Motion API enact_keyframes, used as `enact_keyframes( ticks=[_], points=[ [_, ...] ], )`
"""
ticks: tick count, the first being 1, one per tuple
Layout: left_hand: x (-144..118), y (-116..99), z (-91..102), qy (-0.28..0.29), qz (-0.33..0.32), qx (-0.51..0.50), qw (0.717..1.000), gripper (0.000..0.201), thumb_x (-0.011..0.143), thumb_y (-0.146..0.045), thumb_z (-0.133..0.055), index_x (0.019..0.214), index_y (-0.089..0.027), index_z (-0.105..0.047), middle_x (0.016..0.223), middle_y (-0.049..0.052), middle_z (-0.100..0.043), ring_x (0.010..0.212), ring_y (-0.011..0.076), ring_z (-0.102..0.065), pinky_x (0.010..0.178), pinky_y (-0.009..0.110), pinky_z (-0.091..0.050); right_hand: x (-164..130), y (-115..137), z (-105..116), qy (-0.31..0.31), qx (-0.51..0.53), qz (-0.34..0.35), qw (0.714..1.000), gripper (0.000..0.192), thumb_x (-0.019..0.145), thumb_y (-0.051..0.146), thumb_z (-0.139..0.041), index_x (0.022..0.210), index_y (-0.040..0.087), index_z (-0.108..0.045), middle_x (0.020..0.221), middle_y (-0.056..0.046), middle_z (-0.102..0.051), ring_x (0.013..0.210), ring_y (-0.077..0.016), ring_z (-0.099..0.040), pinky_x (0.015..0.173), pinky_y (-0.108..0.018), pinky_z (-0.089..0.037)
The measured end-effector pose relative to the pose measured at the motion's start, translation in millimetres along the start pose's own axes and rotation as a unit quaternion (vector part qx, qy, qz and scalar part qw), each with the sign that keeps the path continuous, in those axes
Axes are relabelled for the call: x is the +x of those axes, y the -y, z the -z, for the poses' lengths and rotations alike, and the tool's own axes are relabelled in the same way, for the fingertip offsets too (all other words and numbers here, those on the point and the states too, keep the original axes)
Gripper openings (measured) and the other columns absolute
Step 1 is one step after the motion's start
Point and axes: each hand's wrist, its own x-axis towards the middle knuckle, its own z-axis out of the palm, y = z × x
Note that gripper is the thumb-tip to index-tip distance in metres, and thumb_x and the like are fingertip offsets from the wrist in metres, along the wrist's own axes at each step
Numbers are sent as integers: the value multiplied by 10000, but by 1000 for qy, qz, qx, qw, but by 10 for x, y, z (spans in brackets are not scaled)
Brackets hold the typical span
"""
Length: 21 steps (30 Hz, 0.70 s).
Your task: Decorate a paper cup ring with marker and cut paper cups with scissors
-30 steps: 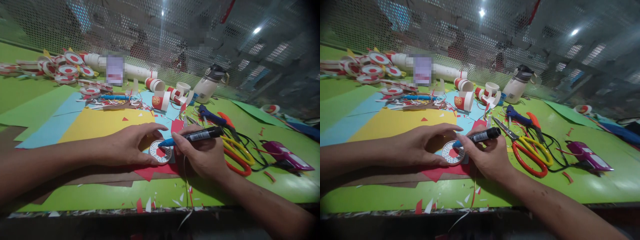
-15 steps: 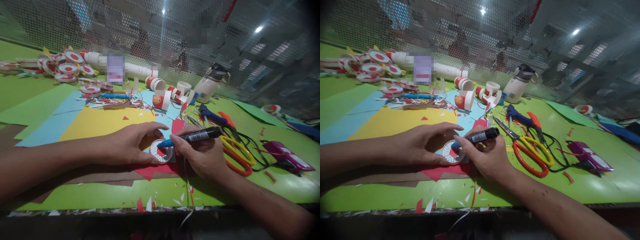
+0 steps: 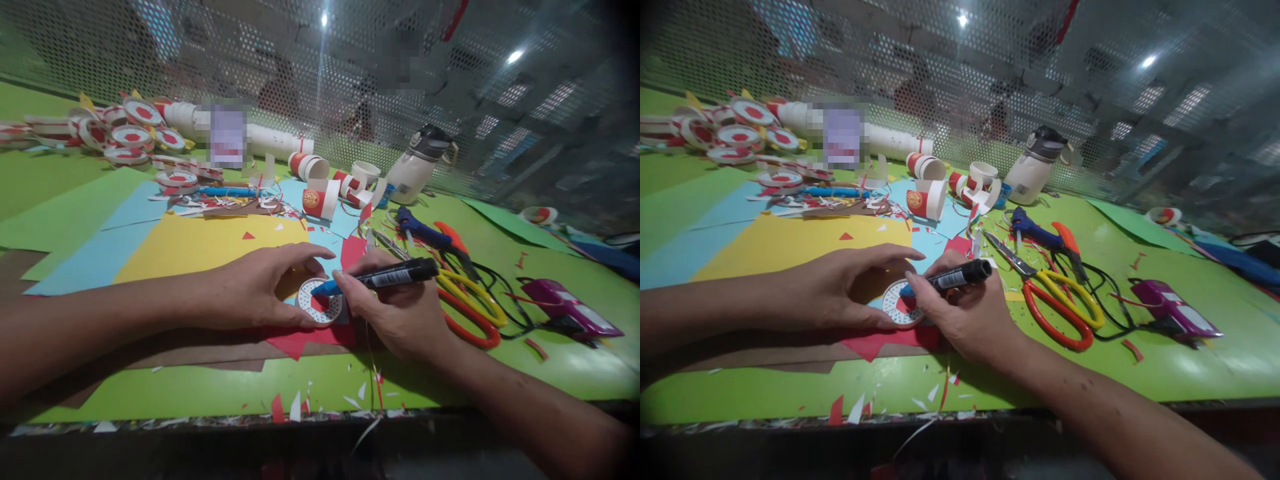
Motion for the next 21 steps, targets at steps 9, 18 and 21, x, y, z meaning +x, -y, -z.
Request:
enact_keyframes(
  ticks=[9, 18, 21],
  points=[
    [7, 43, -29, -1, -21, -41, 999, 707, 740, -344, -757, 1370, -252, -448, 1264, 74, -614, 1156, 253, -576, 984, 390, -467, -5, -8, -29, -13, 62, -64, 996, 218, 768, 324, -727, 665, 194, -586, 465, 55, -560, 402, -91, -502, 410, -215, -434],
    [3, 47, -29, 3, 2, -46, 999, 765, 727, -343, -768, 1401, -262, -415, 1246, 70, -612, 1165, 249, -571, 1023, 408, -444, -11, -30, 38, -92, 19, -7, 996, 187, 798, 300, -704, 673, 188, -622, 475, 33, -579, 426, -114, -536, 439, -243, -454],
    [1, 50, -28, -14, -7, -31, 999, 744, 715, -359, -775, 1379, -273, -450, 1238, 73, -622, 1157, 264, -576, 1007, 410, -455, -2, -25, 28, -73, 37, -16, 997, 168, 793, 275, -709, 681, 188, -618, 464, 43, -581, 412, -102, -535, 446, -226, -465]
  ],
)
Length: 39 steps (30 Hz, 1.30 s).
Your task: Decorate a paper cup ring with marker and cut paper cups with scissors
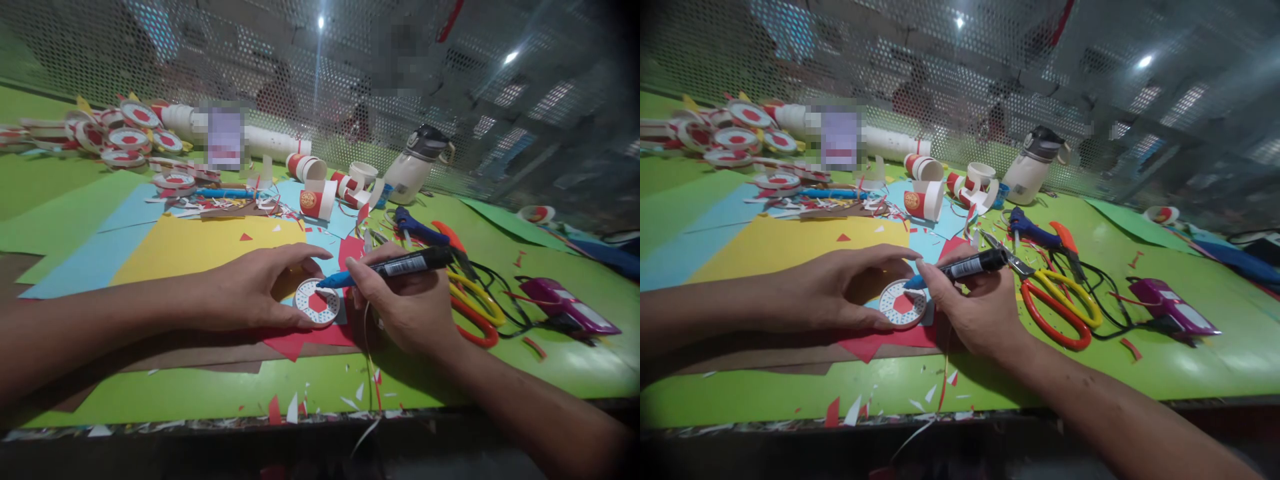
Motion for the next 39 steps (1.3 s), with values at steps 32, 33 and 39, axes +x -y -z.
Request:
enact_keyframes(
  ticks=[32, 33, 39],
  points=[
    [10, -25, -9, 16, 5, -31, 999, 711, 733, -310, -768, 1368, -250, -453, 1296, 53, -602, 1190, 247, -568, 1020, 382, -459, 51, -4, -62, 65, 47, -39, 996, 356, 753, 426, -749, 593, 183, -543, 487, 54, -509, 446, -73, -442, 429, -214, -429],
    [11, -27, -6, 14, 6, -22, 1000, 712, 732, -330, -767, 1368, -247, -456, 1290, 57, -607, 1179, 253, -575, 1011, 388, -466, 51, -7, -65, 66, 50, -35, 996, 348, 754, 409, -751, 591, 184, -541, 490, 56, -502, 451, -71, -439, 426, -209, -422],
    [12, -26, -11, 19, 1, -10, 1000, 688, 756, -307, -745, 1371, -248, -445, 1288, 53, -609, 1168, 241, -583, 985, 366, -477, 28, -6, -74, 53, 57, -34, 996, 308, 749, 322, -752, 581, 180, -537, 490, 62, -496, 447, -69, -442, 426, -202, -425]
  ],
)
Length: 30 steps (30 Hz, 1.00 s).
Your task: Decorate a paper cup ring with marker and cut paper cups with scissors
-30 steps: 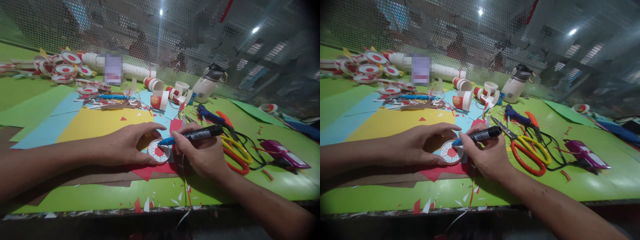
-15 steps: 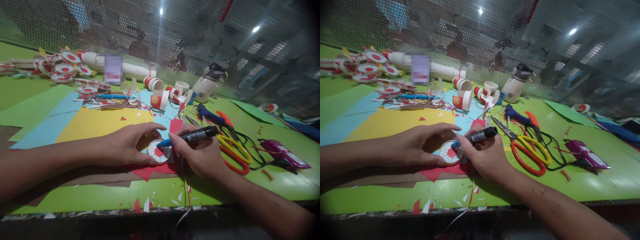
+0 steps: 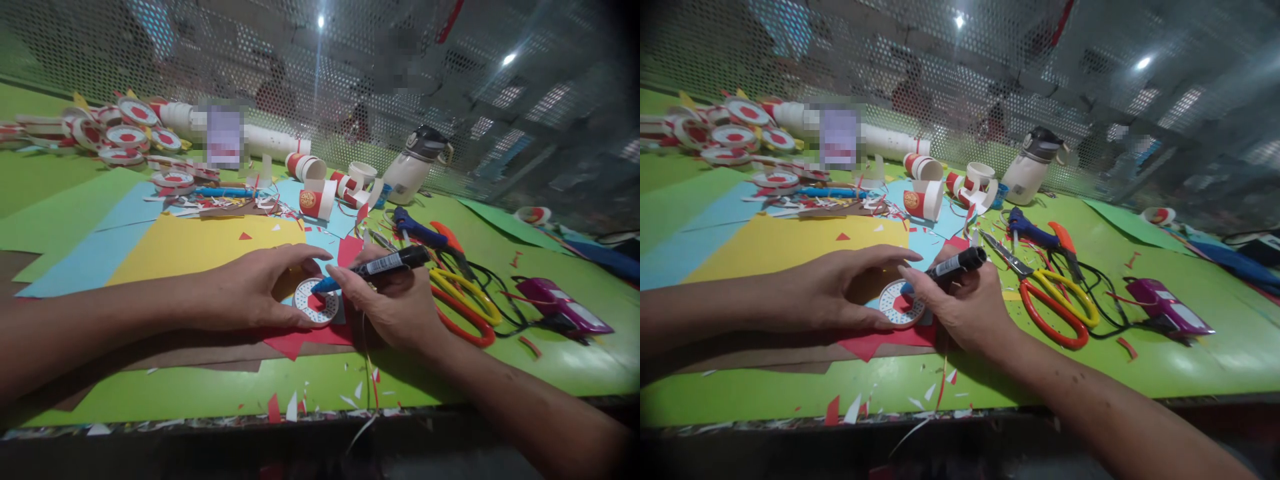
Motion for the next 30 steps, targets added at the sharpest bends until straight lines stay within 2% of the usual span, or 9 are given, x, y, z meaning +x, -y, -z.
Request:
enact_keyframes(
  ticks=[6, 9, 12, 15, 19, 24, 30],
  points=[
    [-33, -34, 22, 2, -2, 31, 1000, 765, 757, -327, -741, 1420, -259, -366, 1313, 43, -589, 1167, 234, -578, 984, 348, -465, -9, 7, -8, -13, -27, 18, 999, 311, 749, 298, -736, 563, 179, -517, 484, 64, -474, 452, -72, -444, 408, -192, -395],
    [-33, -34, 34, 10, 4, 2, 1000, 772, 772, -296, -728, 1436, -287, -334, 1312, 36, -594, 1183, 221, -572, 993, 345, -456, -19, -2, 12, -15, -48, 37, 998, 288, 762, 277, -723, 571, 180, -531, 477, 63, -490, 440, -71, -450, 409, -195, -390],
    [-21, -8, 38, 9, 18, -22, 1000, 805, 743, -319, -761, 1430, -286, -340, 1311, 50, -597, 1232, 229, -540, 1017, 355, -439, -24, 13, 57, -60, -74, 65, 993, 254, 786, 296, -713, 607, 187, -570, 474, 57, -528, 421, -79, -471, 425, -215, -405],
    [-9, 15, 37, 13, 29, -17, 999, 818, 728, -364, -773, 1422, -291, -347, 1280, 56, -615, 1179, 239, -572, 995, 379, -452, -11, 60, 108, -126, -88, 93, 984, 262, 806, 334, -698, 613, 201, -583, 479, 49, -558, 424, -94, -509, 459, -238, -433],
    [-4, 19, 27, 10, 19, -33, 999, 813, 734, -348, -765, 1424, -279, -340, 1242, 55, -626, 1115, 226, -598, 967, 371, -466, 29, 106, 148, -147, -97, 83, 981, 263, 826, 317, -668, 609, 200, -577, 428, 59, -550, 382, -91, -508, 432, -228, -424],
    [-9, -26, 26, 2, 27, 1, 1000, 802, 732, -349, -756, 1425, -242, -365, 1247, 81, -614, 1088, 246, -600, 927, 366, -480, 81, 63, 215, -131, -11, 70, 989, 86, 839, 274, -663, 814, 192, -655, 466, 71, -563, 399, -96, -527, 405, -216, -392],
    [-21, -28, 16, -25, 9, 25, 999, 796, 727, -405, -745, 1416, -228, -387, 1199, 97, -611, 1006, 243, -608, 845, 340, -504, 176, -26, 325, -123, 53, 75, 988, 136, 810, 332, -715, 843, 203, -692, 519, 56, -578, 480, -109, -531, 496, -253, -417]
  ],
)
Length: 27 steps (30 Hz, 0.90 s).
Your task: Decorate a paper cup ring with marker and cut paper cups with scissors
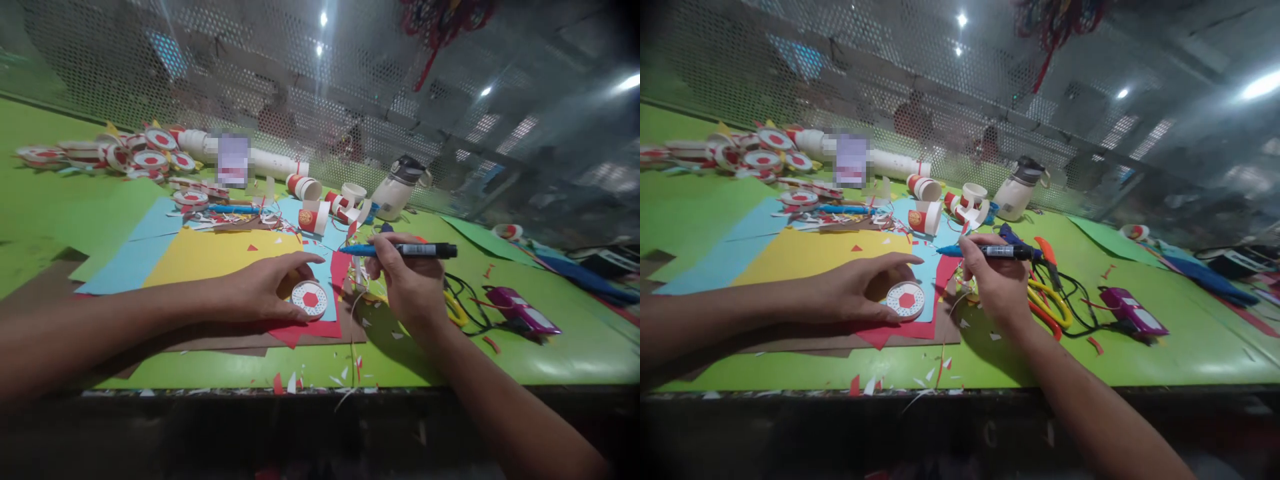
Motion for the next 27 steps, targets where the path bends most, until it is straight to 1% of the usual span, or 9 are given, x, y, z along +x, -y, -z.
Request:
enact_keyframes(
  ticks=[4, 7, 9, 14, 17, 19, 22, 24, 27],
  points=[
    [-25, -3, -37, 5, 2, -23, 1000, 787, 758, -410, -706, 1422, -205, -337, 1067, 73, -626, 907, 214, -612, 803, 328, -518, 151, -2, 78, -41, 15, 8, 999, 141, 801, 315, -691, 842, 180, -680, 528, 55, -585, 496, -102, -522, 529, -251, -425],
    [-28, 3, -56, -22, 13, -3, 1000, 767, 759, -456, -686, 1405, -239, -333, 1124, 63, -596, 965, 225, -593, 879, 356, -500, 340, 77, 175, -77, 27, 31, 996, 165, 796, 301, -628, 877, 163, -667, 561, 43, -592, 540, -114, -553, 553, -262, -462],
    [-32, 1, -56, -20, 10, 11, 1000, 751, 759, -479, -673, 1391, -242, -343, 1137, 62, -584, 990, 233, -586, 919, 383, -481, 475, 164, 248, -109, 38, 38, 993, 177, 785, 301, -599, 869, 155, -655, 568, 44, -578, 532, -107, -541, 537, -252, -467],
    [-53, -33, -38, -9, 7, -5, 1000, 742, 754, -498, -653, 1378, -234, -350, 1182, 89, -582, 1048, 250, -587, 945, 407, -468, 781, 294, 462, -167, 25, -2, 986, 181, 853, 277, -575, 787, 125, -646, 531, 55, -511, 479, -79, -481, 491, -217, -449],
    [-45, -63, -10, 3, 15, -22, 1000, 765, 742, -468, -676, 1385, -222, -340, 1223, 110, -584, 1107, 265, -577, 986, 424, -444, 932, 228, 583, -189, -8, -51, 981, 197, 929, 293, -572, 846, 124, -629, 662, 37, -573, 529, -78, -527, 518, -219, -474],
    [-38, -85, 15, 20, 15, -35, 999, 778, 745, -443, -687, 1393, -213, -323, 1250, 125, -584, 1154, 278, -563, 1015, 433, -430, 1008, 140, 621, -192, -28, -90, 977, 196, 941, 319, -576, 967, 131, -626, 843, -5, -638, 652, -108, -606, 588, -259, -526],
    [-36, -101, 42, 40, 17, -42, 998, 795, 756, -447, -693, 1404, -218, -294, 1296, 138, -575, 1204, 283, -547, 1055, 443, -409, 1103, -8, 598, -181, -51, -136, 973, 249, 940, 324, -579, 1110, 144, -606, 1036, -54, -649, 824, -160, -651, 701, -331, -563],
    [-40, -92, 37, 43, 21, -40, 998, 813, 754, -461, -699, 1409, -223, -282, 1326, 140, -561, 1214, 275, -545, 1068, 442, -403, 1175, -87, 570, -176, -68, -148, 971, 266, 939, 321, -581, 1140, 148, -599, 1079, -64, -644, 869, -175, -653, 733, -353, -566],
    [-35, -55, -5, 24, 32, -44, 998, 780, 763, -448, -683, 1403, -228, -296, 1340, 138, -558, 1191, 259, -564, 1036, 422, -440, 1311, -156, 614, -184, -102, -145, 967, 272, 932, 324, -591, 1140, 149, -602, 1093, -66, -643, 892, -183, -652, 752, -364, -565]
  ],
)
